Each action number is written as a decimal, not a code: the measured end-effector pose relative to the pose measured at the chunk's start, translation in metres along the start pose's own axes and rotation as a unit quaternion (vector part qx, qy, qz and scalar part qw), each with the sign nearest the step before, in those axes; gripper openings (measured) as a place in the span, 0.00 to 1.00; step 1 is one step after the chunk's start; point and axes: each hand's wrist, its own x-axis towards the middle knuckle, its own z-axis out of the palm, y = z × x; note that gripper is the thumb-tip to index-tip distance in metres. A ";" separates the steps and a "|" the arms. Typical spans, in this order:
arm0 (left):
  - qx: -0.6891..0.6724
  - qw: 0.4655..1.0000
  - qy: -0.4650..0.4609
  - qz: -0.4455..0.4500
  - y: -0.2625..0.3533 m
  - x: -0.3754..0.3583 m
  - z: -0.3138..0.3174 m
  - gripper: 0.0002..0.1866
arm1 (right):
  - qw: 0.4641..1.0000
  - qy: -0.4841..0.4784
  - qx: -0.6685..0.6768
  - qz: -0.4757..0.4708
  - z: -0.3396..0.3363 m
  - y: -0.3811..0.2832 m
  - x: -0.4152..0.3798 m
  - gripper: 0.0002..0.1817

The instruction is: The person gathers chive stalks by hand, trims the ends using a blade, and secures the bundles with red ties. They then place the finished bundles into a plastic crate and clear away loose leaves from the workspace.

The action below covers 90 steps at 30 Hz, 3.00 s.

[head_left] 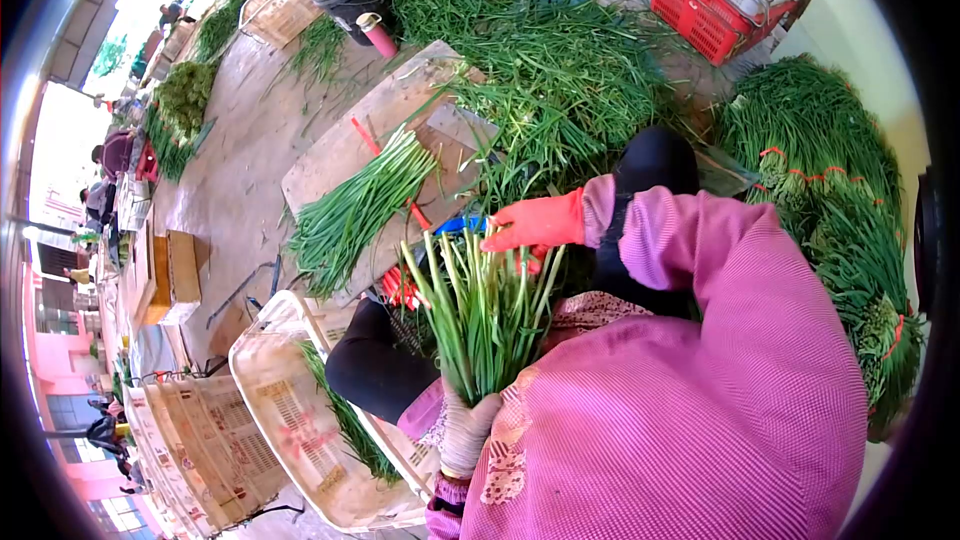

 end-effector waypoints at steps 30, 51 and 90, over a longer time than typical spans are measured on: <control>-0.144 0.982 0.099 -0.066 -0.004 -0.010 -0.022 0.31 | 0.714 0.243 -0.556 -0.350 0.069 -0.066 0.038 0.18; -0.136 0.983 0.113 -0.042 -0.001 -0.019 -0.023 0.32 | 0.957 0.063 -0.276 -0.063 0.060 -0.060 0.008 0.35; -0.116 0.981 0.140 -0.062 -0.015 -0.015 -0.041 0.25 | 0.801 0.152 -0.466 -0.343 0.033 -0.022 0.064 0.10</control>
